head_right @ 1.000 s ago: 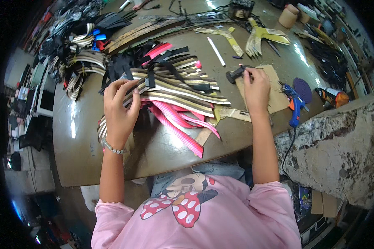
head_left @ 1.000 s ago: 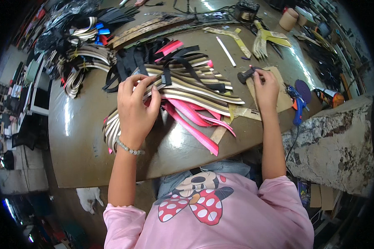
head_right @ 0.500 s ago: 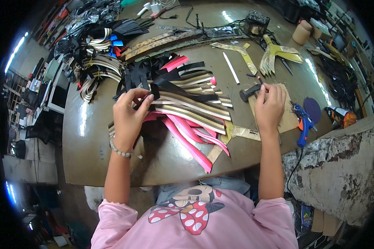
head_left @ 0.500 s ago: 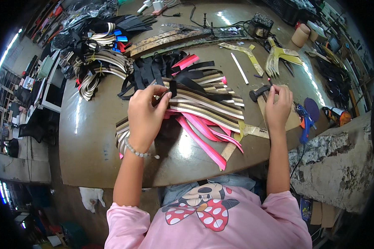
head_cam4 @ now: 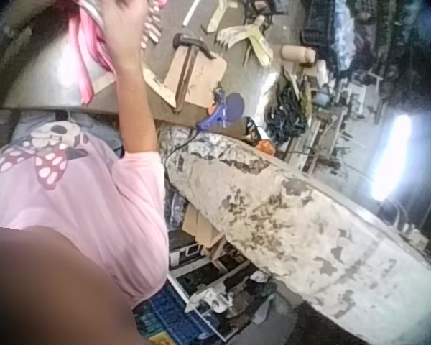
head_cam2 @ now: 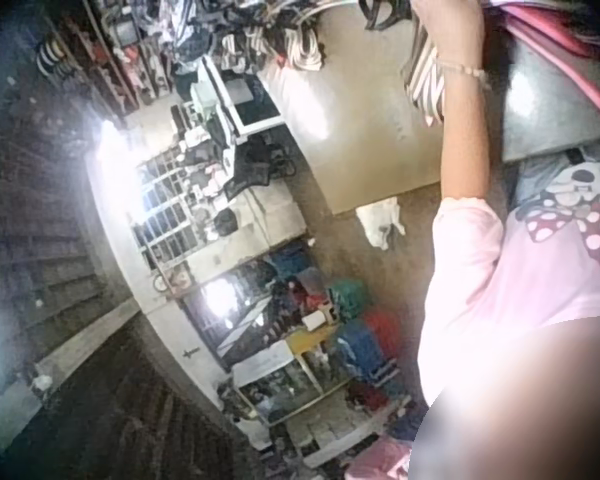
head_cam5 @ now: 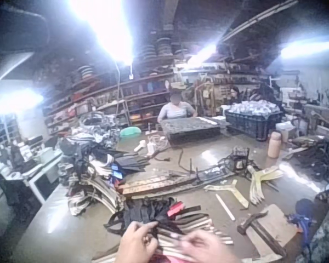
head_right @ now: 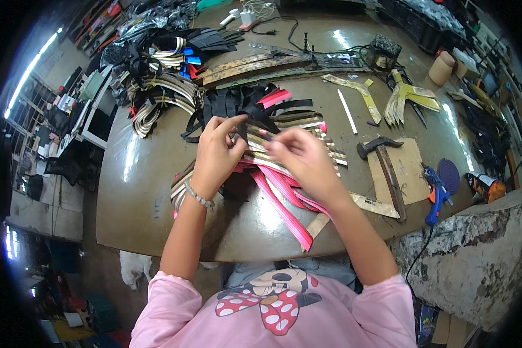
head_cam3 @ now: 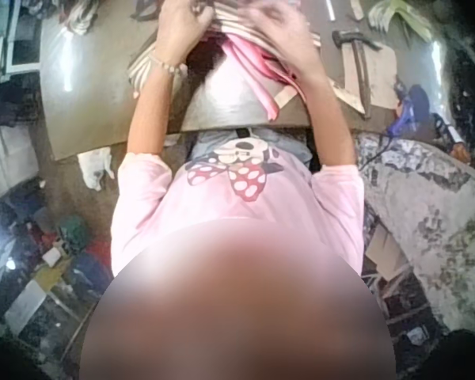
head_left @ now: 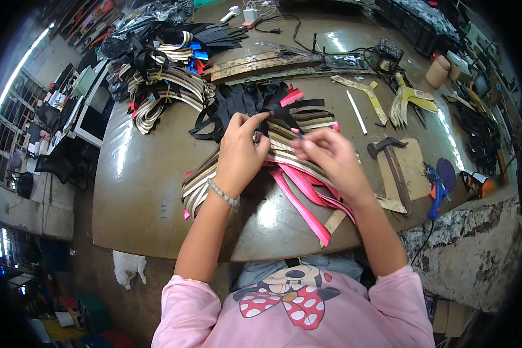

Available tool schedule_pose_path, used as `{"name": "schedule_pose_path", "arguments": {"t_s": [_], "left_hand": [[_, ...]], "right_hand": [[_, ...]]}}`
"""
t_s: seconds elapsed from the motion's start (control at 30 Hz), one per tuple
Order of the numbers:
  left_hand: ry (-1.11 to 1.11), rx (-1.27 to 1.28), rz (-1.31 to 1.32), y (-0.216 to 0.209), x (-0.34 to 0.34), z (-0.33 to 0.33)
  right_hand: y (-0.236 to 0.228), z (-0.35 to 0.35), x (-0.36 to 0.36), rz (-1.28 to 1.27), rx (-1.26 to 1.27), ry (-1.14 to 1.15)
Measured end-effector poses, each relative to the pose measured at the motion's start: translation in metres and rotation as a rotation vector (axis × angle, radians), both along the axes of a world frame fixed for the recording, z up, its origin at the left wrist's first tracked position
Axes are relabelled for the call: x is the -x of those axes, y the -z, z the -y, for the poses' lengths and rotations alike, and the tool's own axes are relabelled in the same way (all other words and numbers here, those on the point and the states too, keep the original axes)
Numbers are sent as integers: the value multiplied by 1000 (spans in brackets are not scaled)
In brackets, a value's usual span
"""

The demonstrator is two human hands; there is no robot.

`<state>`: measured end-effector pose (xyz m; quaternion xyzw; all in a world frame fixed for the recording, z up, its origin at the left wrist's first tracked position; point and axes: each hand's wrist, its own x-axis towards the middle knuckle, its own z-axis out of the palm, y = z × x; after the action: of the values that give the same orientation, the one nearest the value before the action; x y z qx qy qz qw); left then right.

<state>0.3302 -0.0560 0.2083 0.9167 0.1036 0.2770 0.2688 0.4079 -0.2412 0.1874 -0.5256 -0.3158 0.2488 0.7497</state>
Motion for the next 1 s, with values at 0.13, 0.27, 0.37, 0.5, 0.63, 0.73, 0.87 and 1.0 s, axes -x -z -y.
{"name": "schedule_pose_path", "arguments": {"t_s": [0.13, 0.27, 0.37, 0.5, 0.63, 0.73, 0.87, 1.0], "left_hand": [[-32, 60, -2, 5, -6, -6], [-102, 52, 119, 21, -9, -12], [-197, 265, 167, 30, -12, -15], [-45, 105, 188, 28, -6, -15], [-9, 67, 69, 18, 1, -9], [-23, 6, 8, 16, -2, -8], [-48, -98, 92, 23, -11, -11], [-127, -12, 135, 30, -10, -16]], "right_hand": [[5, -58, -17, -146, -8, 13], [24, -76, -23, -43, 16, 26], [34, -76, -20, -4, -14, 85], [38, -73, -20, -22, 49, 153], [40, -71, -21, -165, -33, 181], [42, -69, -18, -49, -113, 120], [42, -67, -13, 154, -112, 127], [39, -70, -10, 176, 27, 199]]}}
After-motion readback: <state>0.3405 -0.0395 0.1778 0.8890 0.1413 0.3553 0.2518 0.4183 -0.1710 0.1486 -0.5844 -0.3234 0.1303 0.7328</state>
